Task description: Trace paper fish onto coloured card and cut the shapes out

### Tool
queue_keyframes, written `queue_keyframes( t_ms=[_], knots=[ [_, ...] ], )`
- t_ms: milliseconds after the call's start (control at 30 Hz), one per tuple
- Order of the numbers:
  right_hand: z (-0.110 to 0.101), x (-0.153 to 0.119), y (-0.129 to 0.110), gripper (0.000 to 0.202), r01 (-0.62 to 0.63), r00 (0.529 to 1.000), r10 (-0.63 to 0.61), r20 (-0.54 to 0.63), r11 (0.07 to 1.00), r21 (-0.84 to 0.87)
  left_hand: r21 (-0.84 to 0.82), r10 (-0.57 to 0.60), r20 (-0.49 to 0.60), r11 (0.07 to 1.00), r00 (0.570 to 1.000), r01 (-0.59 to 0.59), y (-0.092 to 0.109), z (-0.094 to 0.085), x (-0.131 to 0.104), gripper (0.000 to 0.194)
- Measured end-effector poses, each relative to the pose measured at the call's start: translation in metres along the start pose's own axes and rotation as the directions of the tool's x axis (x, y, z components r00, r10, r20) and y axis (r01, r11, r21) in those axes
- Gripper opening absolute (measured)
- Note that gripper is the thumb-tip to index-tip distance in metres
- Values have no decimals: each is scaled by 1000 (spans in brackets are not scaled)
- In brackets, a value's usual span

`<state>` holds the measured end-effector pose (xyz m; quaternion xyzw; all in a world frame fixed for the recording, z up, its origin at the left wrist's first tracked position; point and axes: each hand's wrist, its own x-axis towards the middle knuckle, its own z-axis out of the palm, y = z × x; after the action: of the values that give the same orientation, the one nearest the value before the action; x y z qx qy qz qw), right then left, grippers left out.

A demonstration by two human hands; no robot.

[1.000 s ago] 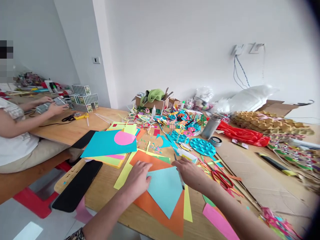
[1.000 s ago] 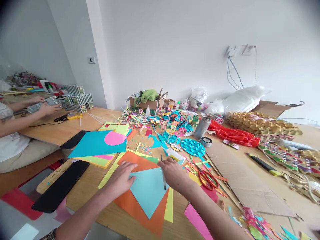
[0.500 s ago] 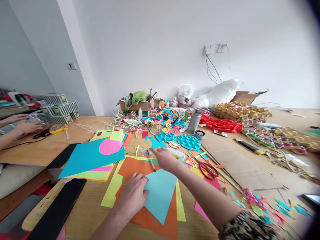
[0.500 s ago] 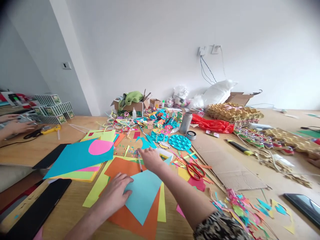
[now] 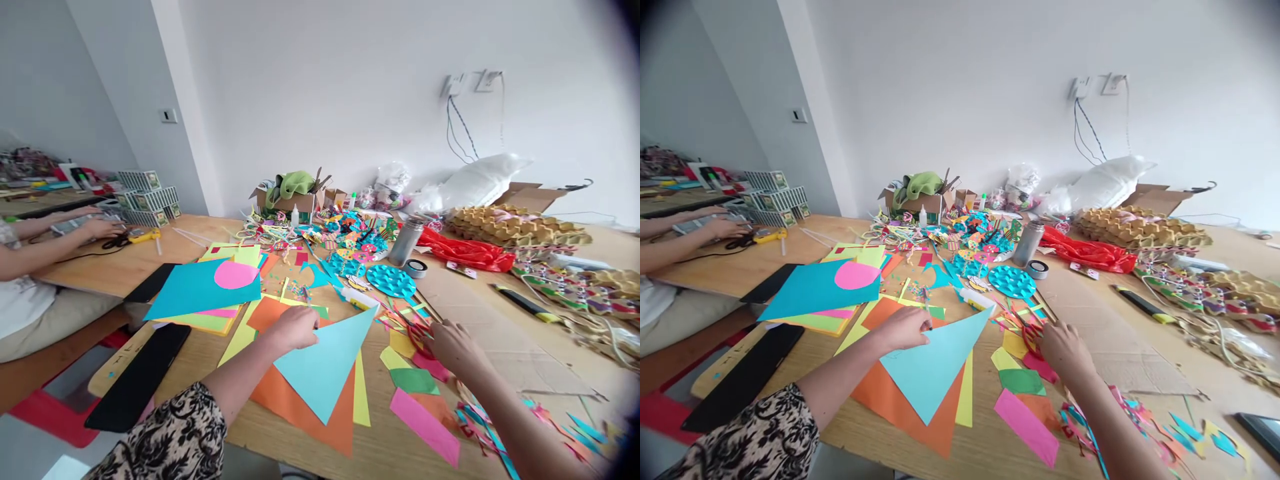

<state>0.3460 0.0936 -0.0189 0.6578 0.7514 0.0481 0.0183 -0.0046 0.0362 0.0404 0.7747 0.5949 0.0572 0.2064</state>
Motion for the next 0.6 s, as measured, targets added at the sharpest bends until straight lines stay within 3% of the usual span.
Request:
queue_keyframes(
  t_ms=[200, 400, 500, 600],
  knots=[
    [11, 0, -5, 19, -26, 999, 24, -43, 999, -40, 9, 51, -19, 999, 999, -51, 24, 13, 22, 28],
    [5, -15, -4, 28, -123, 986, 115, -122, 990, -63, -76, 91, 32, 993, 995, -89, 26, 32, 62, 57],
    [0, -23, -1, 23, -159, 968, 167, -186, 985, 61, -141, 83, 34, 987, 996, -77, 24, 38, 76, 67],
    [-4, -30, 0, 26, -178, 931, 253, -263, 944, 277, -197, 67, 49, 979, 997, -56, 24, 43, 86, 64]
  ],
)
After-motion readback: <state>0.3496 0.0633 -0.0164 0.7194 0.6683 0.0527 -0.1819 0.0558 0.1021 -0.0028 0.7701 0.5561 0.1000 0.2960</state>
